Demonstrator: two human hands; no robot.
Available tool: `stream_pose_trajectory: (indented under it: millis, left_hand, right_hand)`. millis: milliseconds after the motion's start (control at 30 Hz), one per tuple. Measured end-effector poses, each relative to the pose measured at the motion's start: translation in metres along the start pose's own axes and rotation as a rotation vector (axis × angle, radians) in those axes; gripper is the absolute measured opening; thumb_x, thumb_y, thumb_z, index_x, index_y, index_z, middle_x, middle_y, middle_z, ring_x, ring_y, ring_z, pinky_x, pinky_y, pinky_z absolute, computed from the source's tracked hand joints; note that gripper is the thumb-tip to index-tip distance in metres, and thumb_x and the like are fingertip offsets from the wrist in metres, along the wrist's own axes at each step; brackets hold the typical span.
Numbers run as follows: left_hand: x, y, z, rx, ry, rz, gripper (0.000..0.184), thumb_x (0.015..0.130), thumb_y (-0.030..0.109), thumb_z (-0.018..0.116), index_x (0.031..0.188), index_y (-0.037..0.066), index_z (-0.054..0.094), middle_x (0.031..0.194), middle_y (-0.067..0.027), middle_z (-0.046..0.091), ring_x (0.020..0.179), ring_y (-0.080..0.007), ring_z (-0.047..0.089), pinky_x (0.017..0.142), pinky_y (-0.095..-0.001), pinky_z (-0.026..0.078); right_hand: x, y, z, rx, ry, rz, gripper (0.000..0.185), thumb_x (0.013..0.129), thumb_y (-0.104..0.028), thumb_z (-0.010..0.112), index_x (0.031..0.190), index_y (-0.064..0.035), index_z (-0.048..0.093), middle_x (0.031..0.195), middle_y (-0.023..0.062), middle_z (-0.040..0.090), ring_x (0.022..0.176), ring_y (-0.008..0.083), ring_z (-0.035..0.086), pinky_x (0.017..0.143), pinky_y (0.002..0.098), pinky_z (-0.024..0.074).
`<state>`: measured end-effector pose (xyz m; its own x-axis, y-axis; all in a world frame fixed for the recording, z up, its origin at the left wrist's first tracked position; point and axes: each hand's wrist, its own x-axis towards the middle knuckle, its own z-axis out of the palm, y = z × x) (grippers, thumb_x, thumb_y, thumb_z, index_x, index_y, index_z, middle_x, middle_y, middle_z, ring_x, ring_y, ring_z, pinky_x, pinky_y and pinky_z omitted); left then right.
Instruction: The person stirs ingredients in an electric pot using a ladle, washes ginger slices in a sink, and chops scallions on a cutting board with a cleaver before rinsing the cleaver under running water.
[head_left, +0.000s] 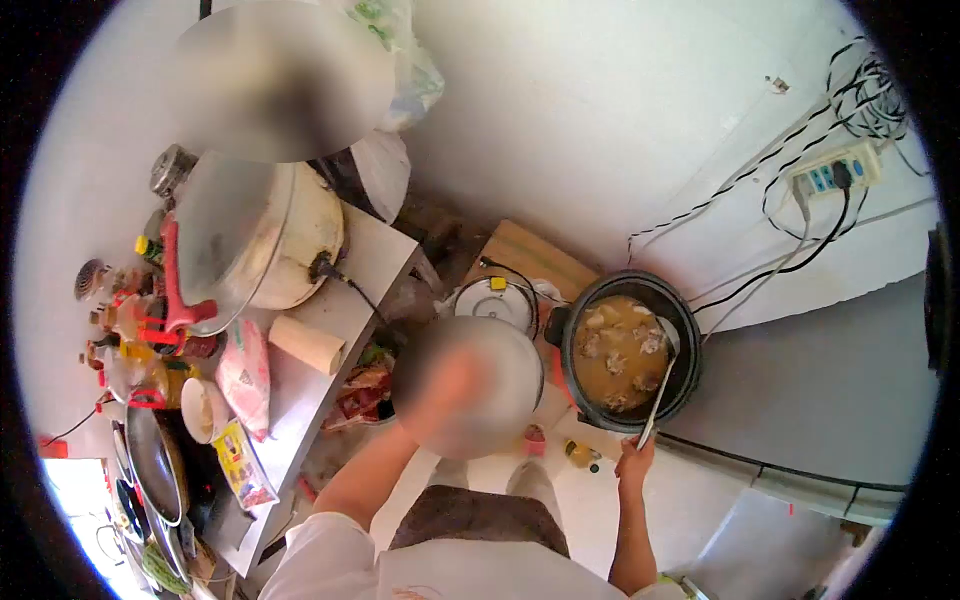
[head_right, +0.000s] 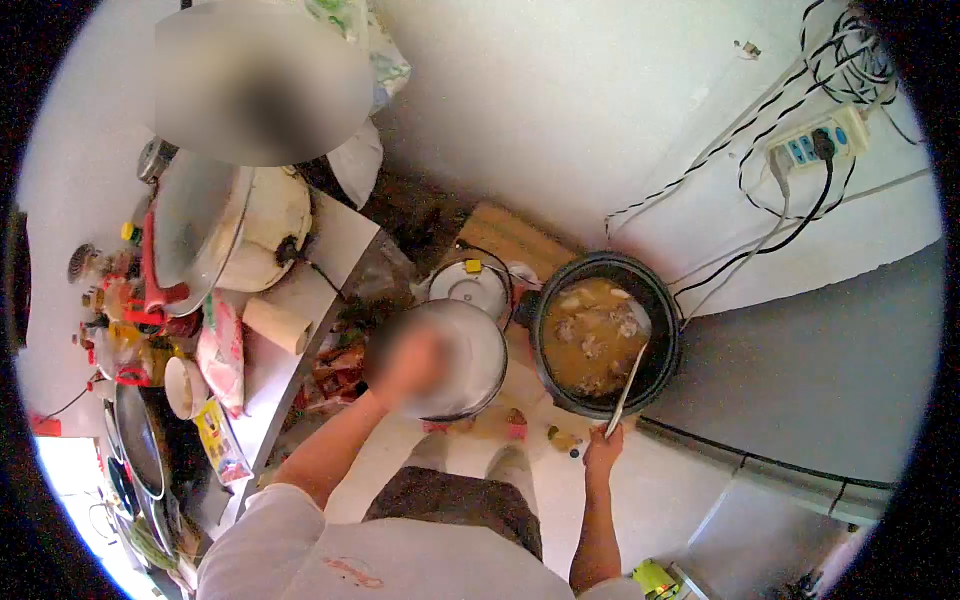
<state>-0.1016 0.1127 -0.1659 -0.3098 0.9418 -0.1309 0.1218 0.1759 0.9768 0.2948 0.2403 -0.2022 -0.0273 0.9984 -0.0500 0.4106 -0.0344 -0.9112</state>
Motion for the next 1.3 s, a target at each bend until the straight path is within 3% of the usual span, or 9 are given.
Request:
stream_pose_trajectory:
  millis: [200,433,567,767,833,867,1033,1100,1300]
  left_hand:
    - [0.081,-0.072,0.017,0.642,0.070,0.021,0.032,0.089,0.012,0.054,0.120,0.005,0.051,0.114,-0.0109,0.056,0.103,-0.0219,0.054,0.090,-0.0355,0.046]
    - [0.164,-0.273,0.008,0.007,0.089,0.054,0.035,0.099,0.030,0.042,0.125,0.006,0.048,0.112,-0.0066,0.054,0.099,-0.0157,0.053,0.088,-0.0308,0.047]
    - [0.189,-0.236,0.011,1.361,0.023,0.146,0.028,0.089,0.019,0.056,0.114,0.005,0.055,0.107,-0.0078,0.058,0.096,-0.0188,0.055,0.086,-0.0333,0.045]
    - [0.182,-0.355,0.012,0.367,0.288,0.045,0.031,0.087,0.022,0.058,0.115,0.007,0.055,0.108,-0.0070,0.059,0.097,-0.0198,0.056,0.086,-0.0342,0.046]
    - [0.172,-0.244,0.014,1.111,0.206,0.198,0.027,0.086,0.022,0.058,0.108,0.007,0.056,0.101,-0.0067,0.059,0.092,-0.0188,0.055,0.081,-0.0362,0.047]
    - [0.181,-0.177,0.031,1.059,0.052,-0.263,0.052,0.083,0.017,0.057,0.133,0.009,0.045,0.129,-0.0226,0.048,0.116,-0.0355,0.050,0.090,-0.0416,0.048]
    - [0.121,-0.151,0.027,0.873,0.016,-0.083,0.033,0.076,0.011,0.058,0.109,0.004,0.056,0.112,-0.0183,0.053,0.100,-0.0344,0.054,0.080,-0.0438,0.049]
    - [0.062,-0.112,0.028,0.671,0.091,0.061,0.030,0.077,0.011,0.056,0.106,0.002,0.056,0.108,-0.0178,0.055,0.097,-0.0336,0.055,0.079,-0.0436,0.049]
    - [-0.136,-0.080,0.042,0.829,-0.090,-0.168,0.036,0.077,0.013,0.055,0.110,0.001,0.053,0.102,-0.0215,0.060,0.096,-0.0357,0.059,0.082,-0.0467,0.047]
  right_hand:
    - [-0.002,-0.082,-0.013,0.304,-0.173,0.798,0.013,0.085,-0.005,0.056,0.083,-0.0085,0.044,0.050,-0.0010,0.032,0.032,0.0111,0.030,0.031,0.0269,0.0235]
    - [-0.002,-0.074,-0.015,0.042,-0.099,0.460,0.013,0.083,-0.004,0.059,0.087,-0.0064,0.047,0.051,0.0009,0.043,0.033,0.0098,0.035,0.030,0.0268,0.0277]
    - [0.009,-0.061,-0.021,0.177,-0.164,0.806,0.016,0.082,-0.003,0.060,0.083,-0.0081,0.044,0.053,-0.0007,0.041,0.034,0.0084,0.035,0.031,0.0252,0.0269]
    - [-0.001,-0.003,-0.032,-0.188,0.004,0.349,0.017,0.080,0.000,0.060,0.079,-0.0082,0.045,0.063,-0.0005,0.042,0.052,0.0089,0.039,0.046,0.0253,0.0338]
    - [0.007,0.012,-0.030,-0.116,-0.064,0.694,0.017,0.079,0.001,0.060,0.078,-0.0076,0.046,0.067,-0.0008,0.043,0.059,0.0092,0.040,0.052,0.0254,0.0357]
    - [0.005,0.038,-0.040,-0.108,-0.032,0.639,0.017,0.079,0.002,0.060,0.080,-0.0069,0.046,0.069,-0.0008,0.043,0.061,0.0092,0.040,0.054,0.0253,0.0366]
    - [0.003,0.080,-0.049,-0.124,0.130,0.161,0.021,0.080,0.007,0.056,0.090,-0.0050,0.043,0.069,-0.0007,0.040,0.059,0.0090,0.042,0.051,0.0261,0.0402]
    - [0.005,0.005,-0.034,0.044,0.024,0.761,0.010,0.087,-0.003,0.052,0.088,-0.0111,0.045,0.060,0.0009,0.036,0.036,0.0091,0.031,0.031,0.0286,0.0271]
    - [0.021,0.029,-0.067,0.429,-0.188,0.844,0.025,0.087,-0.033,0.060,0.094,-0.0118,0.051,0.053,0.0032,0.042,0.041,0.0143,0.035,0.037,0.0331,0.0324]
